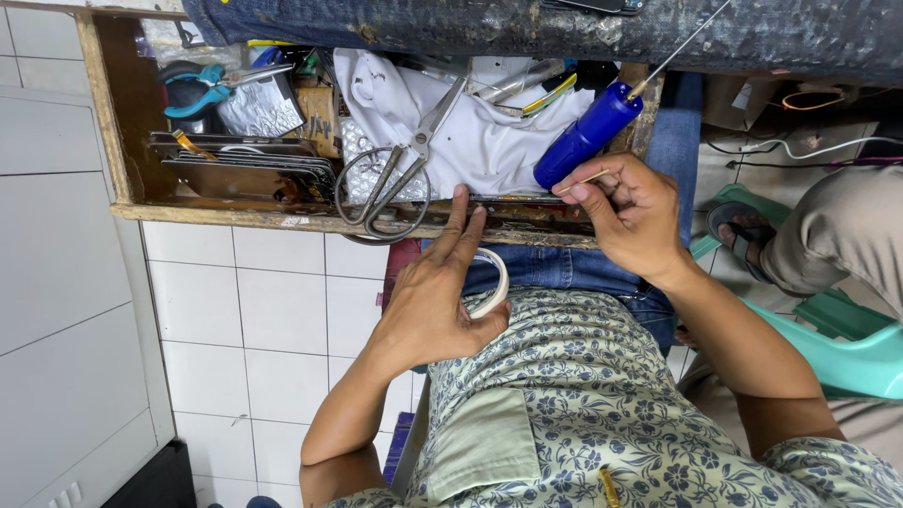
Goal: The person cuts pieces of adhesive tape with scissors and applies them to a phone part, then uses a thin tool to press the tape into place before picking up the phone.
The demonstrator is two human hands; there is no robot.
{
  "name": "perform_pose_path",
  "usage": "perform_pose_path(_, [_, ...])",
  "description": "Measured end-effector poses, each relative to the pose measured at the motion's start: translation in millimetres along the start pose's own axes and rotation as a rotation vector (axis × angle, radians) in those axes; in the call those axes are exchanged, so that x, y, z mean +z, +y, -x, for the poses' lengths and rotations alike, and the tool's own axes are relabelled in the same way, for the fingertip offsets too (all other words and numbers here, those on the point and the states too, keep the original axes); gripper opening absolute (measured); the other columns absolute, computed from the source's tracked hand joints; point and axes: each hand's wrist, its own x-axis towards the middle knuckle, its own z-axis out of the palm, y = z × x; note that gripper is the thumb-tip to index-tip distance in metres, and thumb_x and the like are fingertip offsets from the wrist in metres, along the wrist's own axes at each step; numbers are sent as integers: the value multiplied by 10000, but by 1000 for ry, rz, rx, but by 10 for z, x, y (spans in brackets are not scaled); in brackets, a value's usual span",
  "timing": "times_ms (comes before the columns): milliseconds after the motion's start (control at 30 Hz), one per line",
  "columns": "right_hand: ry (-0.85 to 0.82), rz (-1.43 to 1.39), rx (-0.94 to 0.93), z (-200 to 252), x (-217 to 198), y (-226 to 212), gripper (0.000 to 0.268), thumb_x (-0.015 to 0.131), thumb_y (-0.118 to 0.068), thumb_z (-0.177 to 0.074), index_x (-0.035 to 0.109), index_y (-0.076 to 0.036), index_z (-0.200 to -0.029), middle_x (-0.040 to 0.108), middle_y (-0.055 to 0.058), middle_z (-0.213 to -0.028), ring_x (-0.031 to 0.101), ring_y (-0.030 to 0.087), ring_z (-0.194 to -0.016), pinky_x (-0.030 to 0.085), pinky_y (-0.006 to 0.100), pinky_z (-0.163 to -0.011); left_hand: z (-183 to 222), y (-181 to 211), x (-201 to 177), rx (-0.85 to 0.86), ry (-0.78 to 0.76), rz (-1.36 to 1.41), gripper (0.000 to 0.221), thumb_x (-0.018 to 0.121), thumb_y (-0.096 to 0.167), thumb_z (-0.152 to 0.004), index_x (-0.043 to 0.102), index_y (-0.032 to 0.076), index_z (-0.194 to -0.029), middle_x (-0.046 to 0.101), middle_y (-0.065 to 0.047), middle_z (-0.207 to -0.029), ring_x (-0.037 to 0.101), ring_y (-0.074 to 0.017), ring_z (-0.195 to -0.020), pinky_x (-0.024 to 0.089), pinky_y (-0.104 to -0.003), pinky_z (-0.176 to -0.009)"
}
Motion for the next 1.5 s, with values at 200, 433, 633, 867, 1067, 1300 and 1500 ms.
perform_pose_path(200, [-55,388,-138,-88,74,-144,105,682,48,-1004,663,-5,-1094,744,106,-1056,748,189,-957,595,292,-840,-34,32,8,-51,-4,-21,1056,777,322,-652,347,-119,-1510,215,-340,-1643,608,-469,-1232,516,-440,-1002])
perform_pose_path(433, [-117,430,-183,-156,127,-173,116,686,26,-999,653,-23,-1099,725,104,-1011,738,221,-915,578,322,-791,-40,35,-4,-50,1,-30,1066,783,323,-641,348,-113,-1512,226,-326,-1645,625,-459,-1211,534,-441,-964])
perform_pose_path(633, [-125,461,-222,-152,148,-138,133,678,39,-994,641,-21,-1107,717,108,-1011,728,228,-897,580,326,-778,-45,32,4,-50,5,-25,1064,785,325,-644,348,-110,-1511,226,-324,-1643,633,-457,-1197,542,-438,-960])
perform_pose_path(867, [-131,468,-237,-143,150,-133,152,654,70,-986,627,-17,-1109,711,114,-1014,725,233,-897,585,330,-787,-41,23,7,-55,5,-28,1067,785,323,-636,351,-105,-1511,235,-321,-1645,651,-452,-1169,547,-439,-946])
perform_pose_path(1067, [-137,478,-276,-147,148,-135,155,647,80,-978,617,-4,-1105,709,126,-1017,721,246,-908,587,342,-798,-44,29,3,-41,22,-36,1068,790,331,-639,356,-97,-1516,242,-321,-1644,655,-455,-1158,552,-443,-937])
perform_pose_path(1300, [-142,475,-311,-157,148,-138,165,643,93,-972,611,-1,-1104,706,132,-1020,718,253,-908,586,347,-799,-42,27,15,-56,18,-31,1074,792,334,-635,352,-87,-1520,239,-309,-1648,662,-449,-1145,552,-444,-931])
perform_pose_path(1500, [-140,487,-321,-155,157,-151,170,642,106,-965,612,4,-1097,704,136,-1010,715,254,-896,583,349,-785,-29,7,23,-42,26,-34,1074,794,330,-641,349,-82,-1527,238,-300,-1654,649,-451,-1174,548,-448,-941])
